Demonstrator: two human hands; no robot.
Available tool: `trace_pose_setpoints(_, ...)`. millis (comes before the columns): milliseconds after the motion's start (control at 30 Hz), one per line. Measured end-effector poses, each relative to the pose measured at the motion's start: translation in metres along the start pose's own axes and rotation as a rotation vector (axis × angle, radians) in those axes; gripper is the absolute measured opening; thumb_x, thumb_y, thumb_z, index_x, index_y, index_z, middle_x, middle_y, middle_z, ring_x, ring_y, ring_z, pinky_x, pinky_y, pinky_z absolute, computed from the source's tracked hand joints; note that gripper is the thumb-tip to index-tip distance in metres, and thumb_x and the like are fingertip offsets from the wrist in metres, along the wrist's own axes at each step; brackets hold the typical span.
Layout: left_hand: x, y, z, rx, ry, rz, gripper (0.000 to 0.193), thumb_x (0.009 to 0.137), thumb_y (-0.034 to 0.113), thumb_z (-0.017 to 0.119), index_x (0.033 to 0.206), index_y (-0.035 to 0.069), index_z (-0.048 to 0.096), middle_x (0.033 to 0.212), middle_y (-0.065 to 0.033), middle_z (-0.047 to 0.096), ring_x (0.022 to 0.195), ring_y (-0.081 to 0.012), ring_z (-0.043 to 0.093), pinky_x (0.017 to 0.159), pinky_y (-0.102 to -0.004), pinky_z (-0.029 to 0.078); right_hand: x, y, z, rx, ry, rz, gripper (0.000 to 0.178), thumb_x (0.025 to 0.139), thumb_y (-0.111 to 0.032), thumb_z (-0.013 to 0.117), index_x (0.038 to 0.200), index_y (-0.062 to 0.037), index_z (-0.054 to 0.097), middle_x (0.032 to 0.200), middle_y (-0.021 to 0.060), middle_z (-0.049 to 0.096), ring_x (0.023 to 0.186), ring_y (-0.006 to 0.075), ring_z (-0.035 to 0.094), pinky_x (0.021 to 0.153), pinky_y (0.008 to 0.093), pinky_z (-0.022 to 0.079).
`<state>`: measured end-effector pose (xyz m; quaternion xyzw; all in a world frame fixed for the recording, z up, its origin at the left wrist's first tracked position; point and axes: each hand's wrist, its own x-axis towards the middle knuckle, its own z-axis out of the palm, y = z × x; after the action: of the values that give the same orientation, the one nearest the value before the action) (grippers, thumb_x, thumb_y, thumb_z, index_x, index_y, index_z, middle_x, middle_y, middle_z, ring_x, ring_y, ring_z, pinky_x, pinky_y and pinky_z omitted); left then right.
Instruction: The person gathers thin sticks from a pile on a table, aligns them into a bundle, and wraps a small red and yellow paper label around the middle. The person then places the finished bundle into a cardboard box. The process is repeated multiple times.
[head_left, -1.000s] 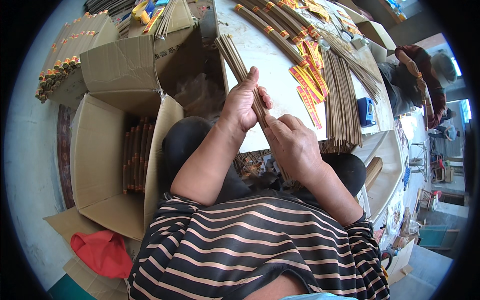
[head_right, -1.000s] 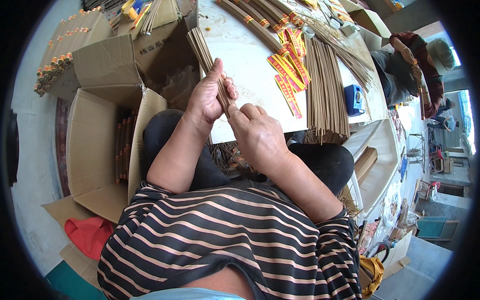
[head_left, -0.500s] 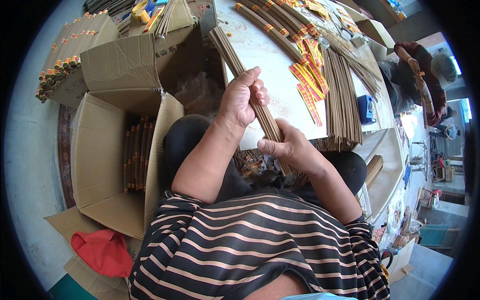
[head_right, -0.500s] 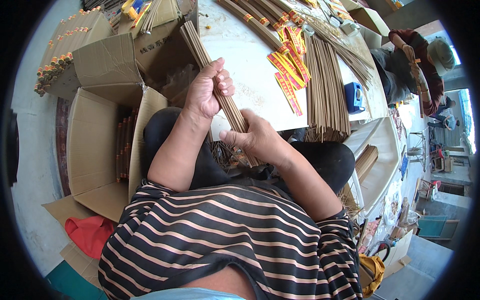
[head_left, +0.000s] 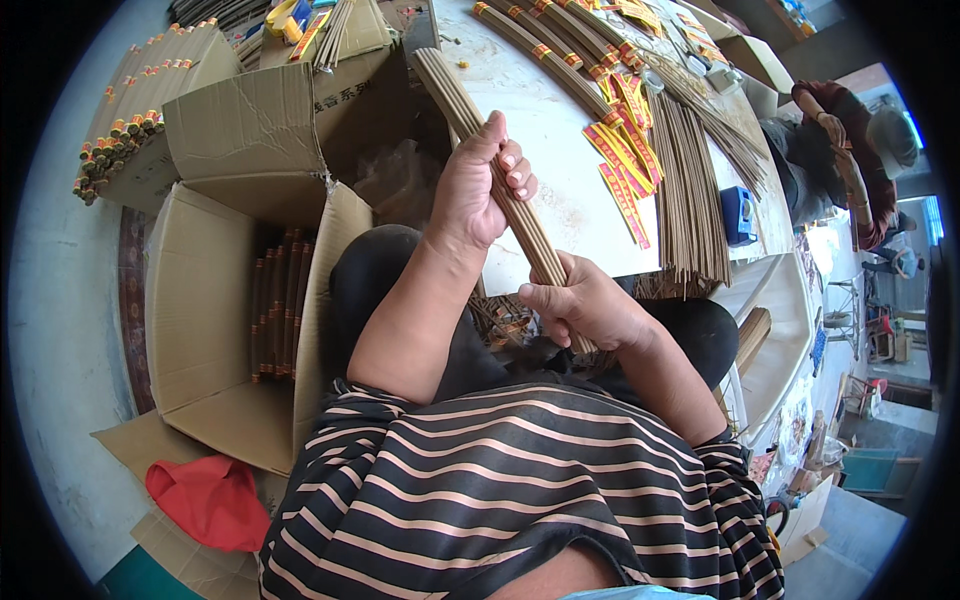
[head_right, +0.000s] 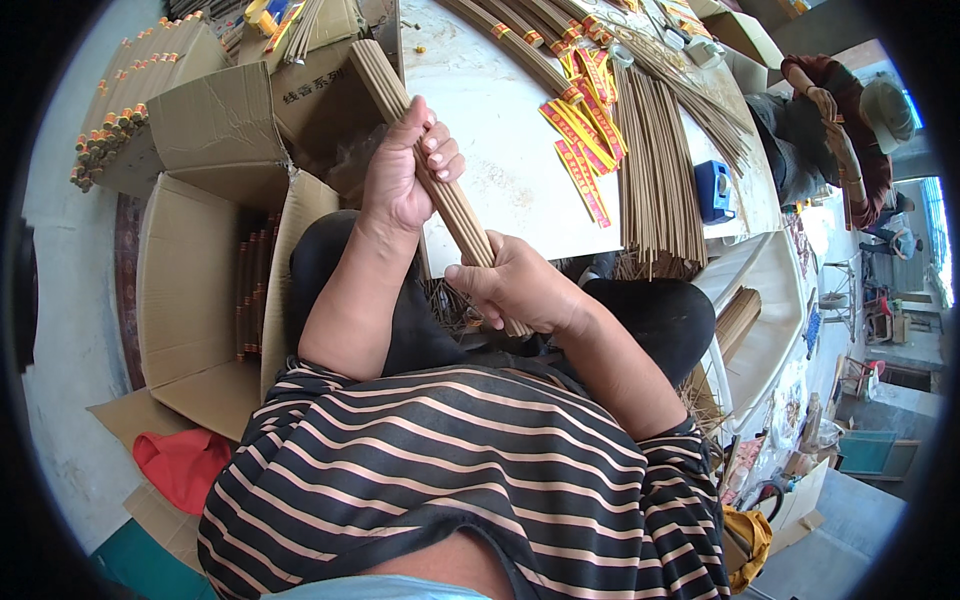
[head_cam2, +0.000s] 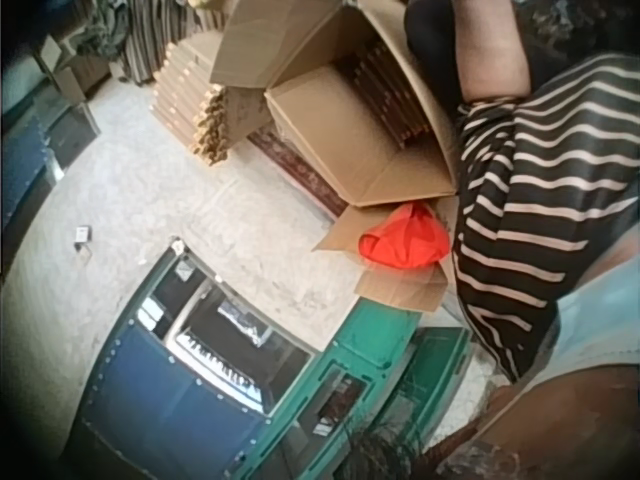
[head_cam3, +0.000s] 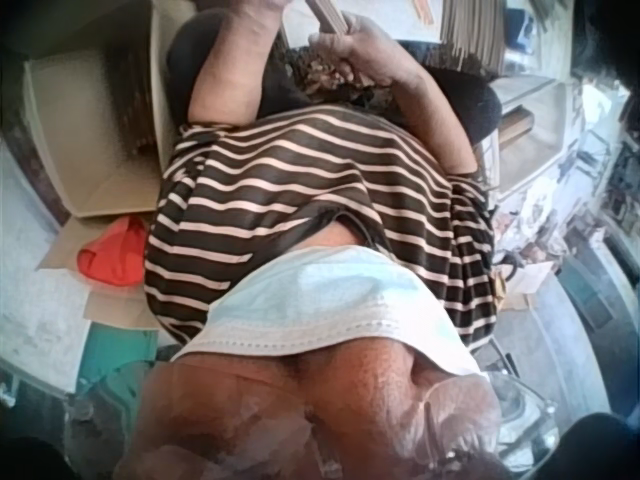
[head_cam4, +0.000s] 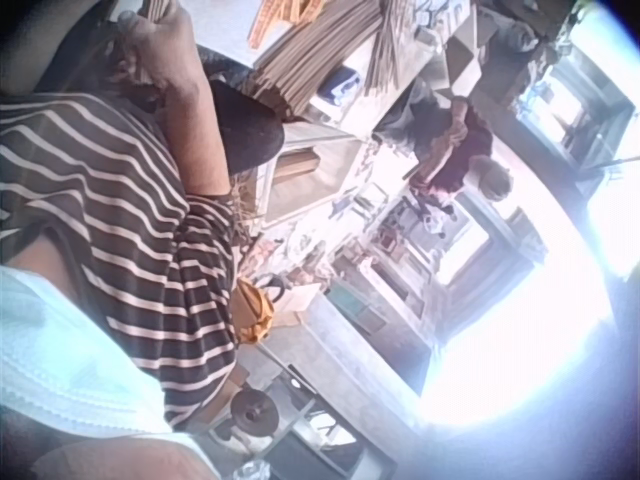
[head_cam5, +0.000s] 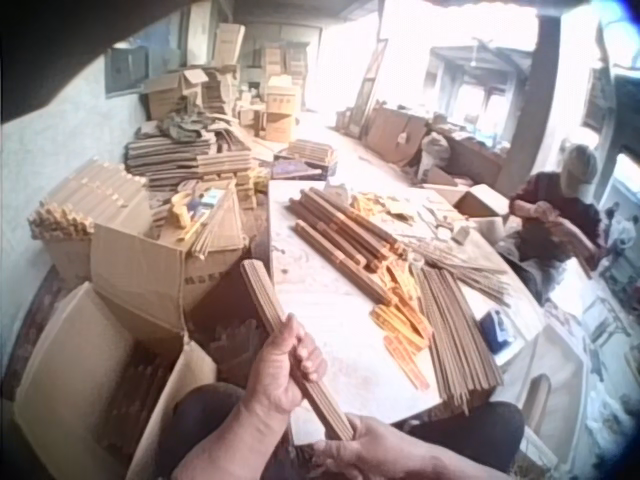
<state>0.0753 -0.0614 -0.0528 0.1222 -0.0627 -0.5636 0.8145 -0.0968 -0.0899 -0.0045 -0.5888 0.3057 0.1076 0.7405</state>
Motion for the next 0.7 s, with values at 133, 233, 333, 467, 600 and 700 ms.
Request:
trace_pose_setpoints(133,-0.001,0.004,0.006,0.084,0.119,0.070,0.028,0.086,0.029,0.063,0.067,0.014,0.049,0.053,0.0021,0.046,0.043,-0.0109,0.044,0.043,-0.0238,0.037,0.001,-0.001,0.010,-0.383,0.233,-0.010,0.028,0.085,-0.021,0.062,0.086,0.0019,0.045,0.060,0.0097,0.055,0.049,0.0183,0.054,0.046,0.0310,0.043)
trace_pose_setpoints(233,0.000,0.007,0.009,0.188,0.286,0.160,0.032,0.086,0.027,0.063,0.063,0.015,0.045,0.051,0.0029,0.043,0.043,-0.0095,0.042,0.043,-0.0241,0.036,0.013,0.022,0.003,-0.835,0.441,-0.211,0.030,0.084,-0.021,0.061,0.085,0.0028,0.044,0.066,0.0238,0.057,0.058,0.0380,0.058,0.054,0.0429,0.046)
trace_pose_setpoints(333,-0.002,0.011,0.008,0.150,0.086,0.199,0.034,0.086,0.028,0.062,0.060,0.014,0.045,0.050,0.0034,0.042,0.042,-0.0087,0.040,0.043,-0.0244,0.035,0.010,0.015,0.006,-0.924,0.492,-0.214,0.028,0.084,-0.021,0.060,0.082,0.0016,0.042,0.069,0.0258,0.058,0.064,0.0424,0.059,0.056,0.0458,0.047)
trace_pose_setpoints(467,-0.007,0.012,0.017,0.191,0.021,0.223,0.034,0.087,0.023,0.059,0.058,0.014,0.045,0.050,0.0031,0.043,0.042,-0.0090,0.041,0.042,-0.0244,0.035,0.010,0.020,0.007,-1.012,0.592,-0.257,0.025,0.083,-0.017,0.058,0.081,0.0000,0.041,0.067,0.0237,0.058,0.063,0.0417,0.058,0.055,0.0469,0.048)
trace_pose_setpoints(600,-0.007,0.018,0.017,0.239,0.264,0.306,0.035,0.086,0.021,0.060,0.056,0.015,0.044,0.050,0.0025,0.044,0.043,-0.0100,0.042,0.045,-0.0245,0.037,0.011,0.038,-0.005,-1.094,0.648,-0.350,0.024,0.083,-0.018,0.059,0.084,-0.0003,0.042,0.067,0.0226,0.057,0.063,0.0412,0.058,0.057,0.0461,0.048)
trace_pose_setpoints(700,-0.014,0.027,0.022,0.198,0.236,0.361,0.034,0.085,0.018,0.061,0.056,0.014,0.044,0.050,0.0028,0.043,0.044,-0.0097,0.041,0.044,-0.0253,0.035,0.003,0.044,-0.010,-1.121,0.630,-0.412,0.020,0.082,-0.013,0.057,0.083,-0.0013,0.041,0.064,0.0201,0.055,0.063,0.0402,0.057,0.057,0.0456,0.048)
